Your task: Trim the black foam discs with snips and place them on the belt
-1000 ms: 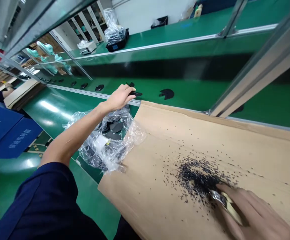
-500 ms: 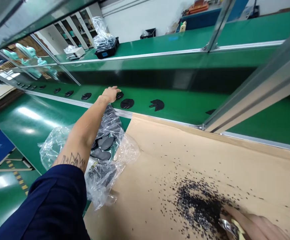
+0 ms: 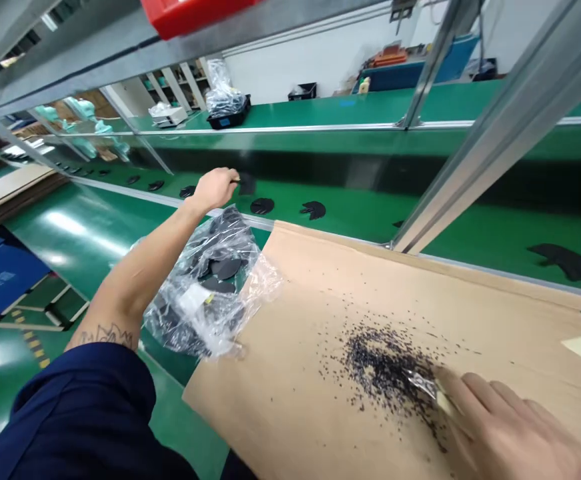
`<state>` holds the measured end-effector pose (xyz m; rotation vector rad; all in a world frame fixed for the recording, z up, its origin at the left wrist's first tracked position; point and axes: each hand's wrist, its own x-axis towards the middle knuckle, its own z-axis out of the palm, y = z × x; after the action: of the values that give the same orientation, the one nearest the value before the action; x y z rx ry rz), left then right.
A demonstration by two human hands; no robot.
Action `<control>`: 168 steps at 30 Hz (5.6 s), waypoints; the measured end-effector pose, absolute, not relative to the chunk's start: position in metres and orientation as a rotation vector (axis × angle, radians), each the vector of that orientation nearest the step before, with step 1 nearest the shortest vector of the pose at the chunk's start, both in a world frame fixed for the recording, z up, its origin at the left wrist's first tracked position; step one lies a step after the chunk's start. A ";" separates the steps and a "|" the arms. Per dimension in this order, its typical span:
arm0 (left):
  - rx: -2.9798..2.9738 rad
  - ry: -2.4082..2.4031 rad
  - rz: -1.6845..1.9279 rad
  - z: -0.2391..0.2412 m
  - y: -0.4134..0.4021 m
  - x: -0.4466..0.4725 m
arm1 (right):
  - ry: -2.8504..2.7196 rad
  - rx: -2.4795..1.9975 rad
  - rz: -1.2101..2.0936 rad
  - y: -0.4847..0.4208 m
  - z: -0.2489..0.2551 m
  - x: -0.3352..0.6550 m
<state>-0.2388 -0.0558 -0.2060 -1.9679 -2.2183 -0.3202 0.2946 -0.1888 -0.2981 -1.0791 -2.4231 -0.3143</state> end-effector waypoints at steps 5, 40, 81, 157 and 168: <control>-2.621 -1.864 -0.448 -0.188 -0.134 -0.146 | -2.416 -0.815 -0.201 -0.196 -0.278 0.254; -2.785 -1.240 -1.547 -0.274 -0.250 0.020 | -0.928 -1.166 1.856 -0.232 -0.292 0.242; -2.663 -2.112 -1.910 -0.310 -0.255 0.035 | -1.549 -1.199 1.526 -0.241 -0.298 0.244; -2.981 -1.451 -1.977 -0.302 -0.257 0.033 | -1.878 -0.723 0.944 -0.243 -0.306 0.245; -3.303 -1.293 -2.062 -0.301 -0.251 0.025 | -1.819 -0.685 1.178 -0.242 -0.298 0.244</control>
<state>0.0250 -0.2512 -0.3013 -3.3033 -1.2928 -2.0615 0.2438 -0.2418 -0.2978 -0.6846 -1.8194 1.1783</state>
